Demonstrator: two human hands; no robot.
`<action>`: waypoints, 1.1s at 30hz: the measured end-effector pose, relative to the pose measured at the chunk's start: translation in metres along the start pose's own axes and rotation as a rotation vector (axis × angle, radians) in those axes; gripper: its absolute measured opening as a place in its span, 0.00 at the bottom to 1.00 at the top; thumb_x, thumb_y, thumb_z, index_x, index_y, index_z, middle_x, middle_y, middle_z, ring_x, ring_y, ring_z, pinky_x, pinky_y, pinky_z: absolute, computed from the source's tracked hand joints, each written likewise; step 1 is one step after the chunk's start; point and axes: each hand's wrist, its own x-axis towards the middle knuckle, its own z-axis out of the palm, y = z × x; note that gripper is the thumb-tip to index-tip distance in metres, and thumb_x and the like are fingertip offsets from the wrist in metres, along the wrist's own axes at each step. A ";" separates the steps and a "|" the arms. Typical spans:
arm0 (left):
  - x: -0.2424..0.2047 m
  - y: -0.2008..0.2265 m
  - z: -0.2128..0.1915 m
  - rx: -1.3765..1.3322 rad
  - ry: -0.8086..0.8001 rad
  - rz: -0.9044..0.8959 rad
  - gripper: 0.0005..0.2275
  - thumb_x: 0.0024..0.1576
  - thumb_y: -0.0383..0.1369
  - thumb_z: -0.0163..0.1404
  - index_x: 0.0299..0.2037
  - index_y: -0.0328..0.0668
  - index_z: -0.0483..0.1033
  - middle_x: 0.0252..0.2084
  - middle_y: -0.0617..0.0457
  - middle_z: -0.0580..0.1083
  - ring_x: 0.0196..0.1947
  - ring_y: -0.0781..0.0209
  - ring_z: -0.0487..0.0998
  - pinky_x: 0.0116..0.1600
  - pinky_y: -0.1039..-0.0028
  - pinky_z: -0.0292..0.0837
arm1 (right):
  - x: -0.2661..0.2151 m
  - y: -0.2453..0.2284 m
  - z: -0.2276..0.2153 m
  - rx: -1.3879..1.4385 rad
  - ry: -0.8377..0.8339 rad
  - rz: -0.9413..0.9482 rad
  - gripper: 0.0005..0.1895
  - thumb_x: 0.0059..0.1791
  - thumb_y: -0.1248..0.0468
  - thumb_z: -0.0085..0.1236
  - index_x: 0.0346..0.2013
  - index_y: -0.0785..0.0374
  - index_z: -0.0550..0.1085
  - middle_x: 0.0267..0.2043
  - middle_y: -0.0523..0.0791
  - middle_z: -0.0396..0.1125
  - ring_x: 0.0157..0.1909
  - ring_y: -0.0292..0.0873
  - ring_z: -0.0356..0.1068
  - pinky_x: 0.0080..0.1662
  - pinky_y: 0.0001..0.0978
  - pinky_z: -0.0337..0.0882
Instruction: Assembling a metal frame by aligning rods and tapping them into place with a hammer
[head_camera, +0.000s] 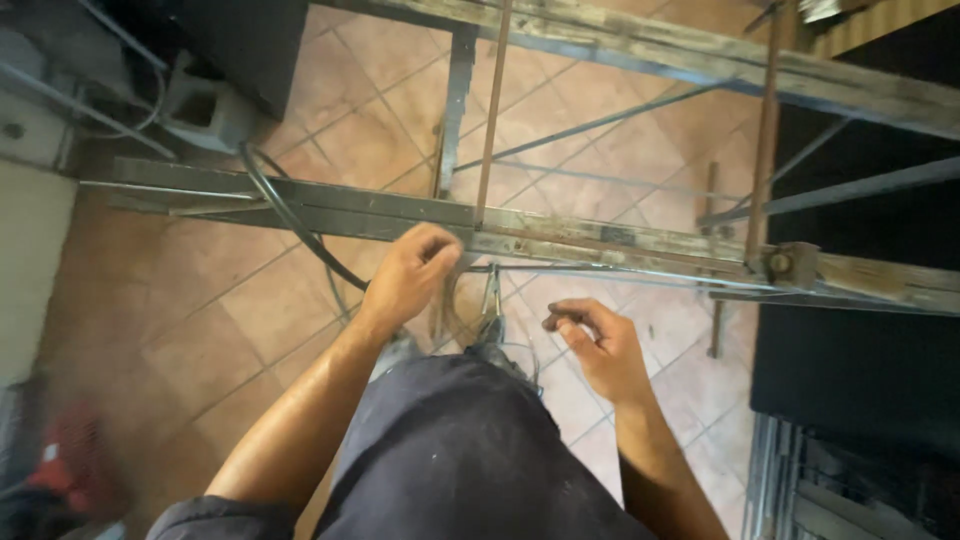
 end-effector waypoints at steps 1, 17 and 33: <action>0.006 0.001 0.001 0.034 0.027 0.036 0.07 0.60 0.34 0.53 0.43 0.45 0.82 0.43 0.45 0.79 0.46 0.49 0.80 0.51 0.63 0.75 | 0.010 0.004 -0.005 -0.065 -0.005 -0.049 0.10 0.49 0.67 0.61 0.43 0.68 0.80 0.35 0.52 0.78 0.42 0.48 0.79 0.49 0.43 0.75; 0.067 -0.060 0.008 -0.190 -0.376 0.138 0.12 0.62 0.30 0.53 0.53 0.34 0.77 0.55 0.38 0.74 0.23 0.49 0.83 0.26 0.68 0.79 | 0.093 -0.022 0.017 -0.803 0.114 -0.448 0.14 0.50 0.54 0.67 0.44 0.60 0.79 0.44 0.46 0.71 0.50 0.52 0.73 0.56 0.44 0.70; 0.067 -0.042 0.001 0.282 -0.261 0.617 0.12 0.65 0.38 0.51 0.47 0.37 0.77 0.46 0.41 0.78 0.51 0.40 0.80 0.58 0.54 0.71 | 0.104 -0.005 0.019 -1.037 0.044 -0.389 0.16 0.54 0.45 0.58 0.43 0.52 0.78 0.38 0.39 0.68 0.45 0.44 0.73 0.52 0.40 0.66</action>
